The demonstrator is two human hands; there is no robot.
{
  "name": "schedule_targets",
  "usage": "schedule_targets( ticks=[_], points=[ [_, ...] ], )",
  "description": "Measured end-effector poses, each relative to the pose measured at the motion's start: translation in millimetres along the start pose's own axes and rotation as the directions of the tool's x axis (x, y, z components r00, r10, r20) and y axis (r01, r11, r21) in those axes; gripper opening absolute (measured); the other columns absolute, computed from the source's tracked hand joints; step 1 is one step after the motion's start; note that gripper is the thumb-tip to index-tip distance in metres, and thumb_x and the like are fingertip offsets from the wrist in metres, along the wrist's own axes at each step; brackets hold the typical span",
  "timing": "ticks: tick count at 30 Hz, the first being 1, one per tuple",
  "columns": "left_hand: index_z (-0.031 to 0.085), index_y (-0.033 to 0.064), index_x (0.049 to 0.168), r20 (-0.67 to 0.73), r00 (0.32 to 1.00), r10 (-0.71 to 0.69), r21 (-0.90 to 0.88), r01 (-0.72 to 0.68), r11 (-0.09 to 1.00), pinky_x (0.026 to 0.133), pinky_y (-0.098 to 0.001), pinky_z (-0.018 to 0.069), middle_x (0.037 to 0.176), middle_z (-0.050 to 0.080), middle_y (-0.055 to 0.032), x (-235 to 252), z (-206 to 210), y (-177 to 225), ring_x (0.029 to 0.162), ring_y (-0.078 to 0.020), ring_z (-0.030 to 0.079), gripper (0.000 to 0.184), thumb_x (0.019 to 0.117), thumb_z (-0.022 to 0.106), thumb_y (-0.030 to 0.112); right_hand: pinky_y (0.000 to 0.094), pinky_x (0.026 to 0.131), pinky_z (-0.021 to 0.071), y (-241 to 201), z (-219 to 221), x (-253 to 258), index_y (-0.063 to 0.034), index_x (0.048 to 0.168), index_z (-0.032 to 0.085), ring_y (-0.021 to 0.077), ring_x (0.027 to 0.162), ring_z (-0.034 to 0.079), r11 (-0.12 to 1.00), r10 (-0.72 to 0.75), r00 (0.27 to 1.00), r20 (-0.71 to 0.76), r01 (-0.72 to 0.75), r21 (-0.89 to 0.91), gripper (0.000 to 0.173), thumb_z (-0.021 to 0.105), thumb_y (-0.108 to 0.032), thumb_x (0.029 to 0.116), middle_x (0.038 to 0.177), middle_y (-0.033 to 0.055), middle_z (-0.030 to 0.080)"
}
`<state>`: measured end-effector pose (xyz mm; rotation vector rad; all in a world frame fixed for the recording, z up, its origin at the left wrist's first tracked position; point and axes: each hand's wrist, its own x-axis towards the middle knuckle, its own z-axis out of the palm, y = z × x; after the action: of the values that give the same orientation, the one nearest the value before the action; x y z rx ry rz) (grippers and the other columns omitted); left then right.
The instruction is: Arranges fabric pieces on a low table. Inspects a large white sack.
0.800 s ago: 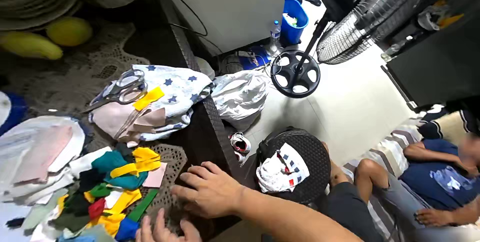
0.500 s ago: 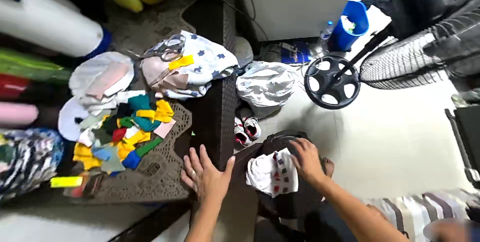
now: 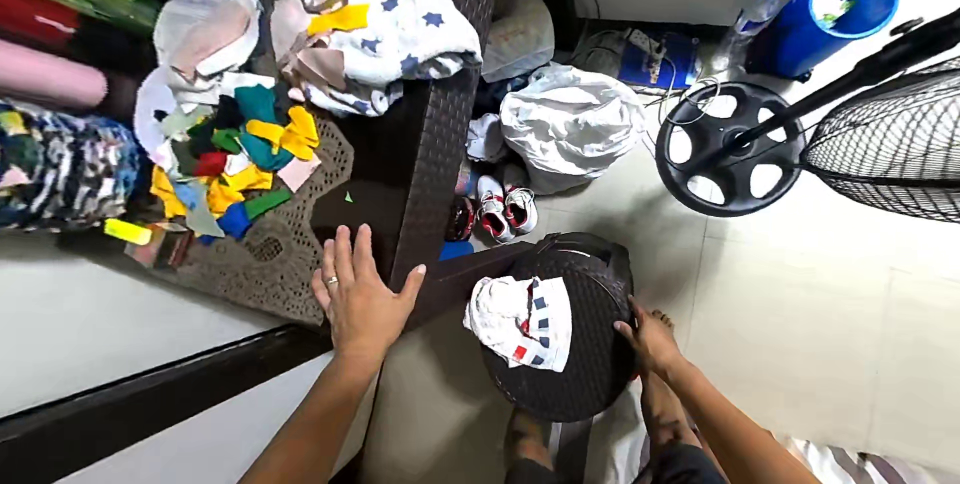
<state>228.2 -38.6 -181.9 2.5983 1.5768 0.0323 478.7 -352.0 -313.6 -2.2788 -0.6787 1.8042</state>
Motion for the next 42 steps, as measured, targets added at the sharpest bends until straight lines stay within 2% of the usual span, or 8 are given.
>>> schedule_targets(
  ticks=[9, 14, 19, 23, 27, 30, 32, 42],
  points=[
    [0.033, 0.0004, 0.157, -0.027, 0.999, 0.019, 0.008, -0.018, 1.000, 0.117, -0.0712, 0.0140, 0.163, 0.025, -0.0285, 0, 0, 0, 0.150, -0.0518, 0.020, 0.097, 0.0865, 0.055, 0.062, 0.0564, 0.104, 0.0482, -25, 28, -16, -0.0056, 0.162, 0.022, 0.0415, 0.121, 0.064, 0.991, 0.130, 0.986, 0.100, -0.131, 0.004, 0.074, 0.053, -0.043, 0.1058, 0.135, 0.0257, 0.062],
    [0.034, -0.0002, 0.156, -0.037, 0.999, 0.010, 0.020, -0.009, 1.000, 0.117, -0.0708, 0.0152, 0.162, 0.028, -0.0296, -1, 0, 0, 0.149, -0.0526, 0.023, 0.096, 0.0872, 0.051, 0.066, 0.0540, 0.105, 0.0487, -39, 50, -24, -0.0033, 0.160, 0.022, 0.0391, 0.123, 0.063, 0.980, 0.199, 0.958, 0.208, -0.192, -0.051, 0.075, 0.056, -0.041, 0.1049, 0.140, 0.0242, 0.058],
    [0.036, 0.0003, 0.156, -0.053, 0.999, 0.008, 0.028, -0.006, 1.000, 0.117, -0.0695, 0.0162, 0.161, 0.030, -0.0291, -4, 2, -1, 0.149, -0.0522, 0.024, 0.095, 0.0887, 0.049, 0.067, 0.0549, 0.106, 0.0476, -38, 86, -27, 0.0031, 0.156, 0.026, 0.0410, 0.127, 0.060, 0.961, 0.269, 0.897, 0.351, -0.224, -0.164, 0.076, 0.057, -0.042, 0.1038, 0.137, 0.0278, 0.059],
    [0.036, 0.0018, 0.156, -0.060, 0.998, 0.009, 0.031, -0.007, 1.000, 0.117, -0.0694, 0.0169, 0.161, 0.031, -0.0277, -4, 3, -2, 0.149, -0.0513, 0.025, 0.092, 0.0899, 0.050, 0.065, 0.0564, 0.105, 0.0478, -40, 119, -31, 0.0009, 0.154, 0.034, 0.0404, 0.127, 0.060, 0.954, 0.290, 0.856, 0.429, -0.227, -0.194, 0.068, 0.054, -0.042, 0.1051, 0.139, 0.0254, 0.059],
    [0.036, 0.0025, 0.156, -0.054, 0.999, -0.006, 0.029, 0.008, 1.000, 0.116, -0.0698, 0.0185, 0.162, 0.030, -0.0268, -4, 4, -5, 0.150, -0.0504, 0.024, 0.093, 0.0890, 0.052, 0.065, 0.0602, 0.104, 0.0476, -18, 164, -17, 0.0031, 0.146, 0.049, 0.0407, 0.126, 0.061, 0.964, 0.209, 0.868, 0.450, -0.106, -0.244, 0.064, 0.053, -0.045, 0.1038, 0.137, 0.0250, 0.061],
    [0.036, 0.0034, 0.156, -0.062, 0.998, -0.002, 0.021, 0.003, 1.000, 0.116, -0.0705, 0.0181, 0.163, 0.029, -0.0251, -4, 5, -6, 0.151, -0.0494, 0.023, 0.092, 0.0898, 0.051, 0.065, 0.0651, 0.102, 0.0450, -29, 125, -19, -0.0003, 0.136, 0.059, 0.0443, 0.127, 0.059, 0.933, 0.196, 0.812, 0.550, 0.020, -0.360, 0.047, 0.054, -0.035, 0.1048, 0.136, 0.0260, 0.061],
    [0.035, 0.0052, 0.157, -0.060, 0.998, -0.003, 0.011, 0.003, 1.000, 0.116, -0.0703, 0.0170, 0.164, 0.028, -0.0236, -5, 6, -7, 0.151, -0.0480, 0.022, 0.092, 0.0898, 0.050, 0.067, 0.0681, 0.100, 0.0452, -8, 118, -4, -0.0013, 0.131, 0.065, 0.0466, 0.123, 0.060, 0.925, 0.149, 0.845, 0.514, 0.065, -0.375, 0.043, 0.059, -0.033, 0.1015, 0.130, 0.0272, 0.064],
    [0.037, 0.0047, 0.156, -0.058, 0.998, 0.012, -0.060, -0.016, 0.998, 0.116, -0.0725, 0.0149, 0.163, 0.029, -0.0252, -2, 7, -7, 0.150, -0.0517, 0.023, 0.096, 0.0878, 0.046, 0.071, 0.0659, 0.105, 0.0425, -9, -17, 30, -0.0082, 0.142, 0.058, 0.0430, 0.133, 0.053, 0.880, 0.218, 0.950, 0.221, -0.094, -0.465, 0.043, 0.049, -0.027, 0.1045, 0.144, 0.0213, 0.057]
  ],
)
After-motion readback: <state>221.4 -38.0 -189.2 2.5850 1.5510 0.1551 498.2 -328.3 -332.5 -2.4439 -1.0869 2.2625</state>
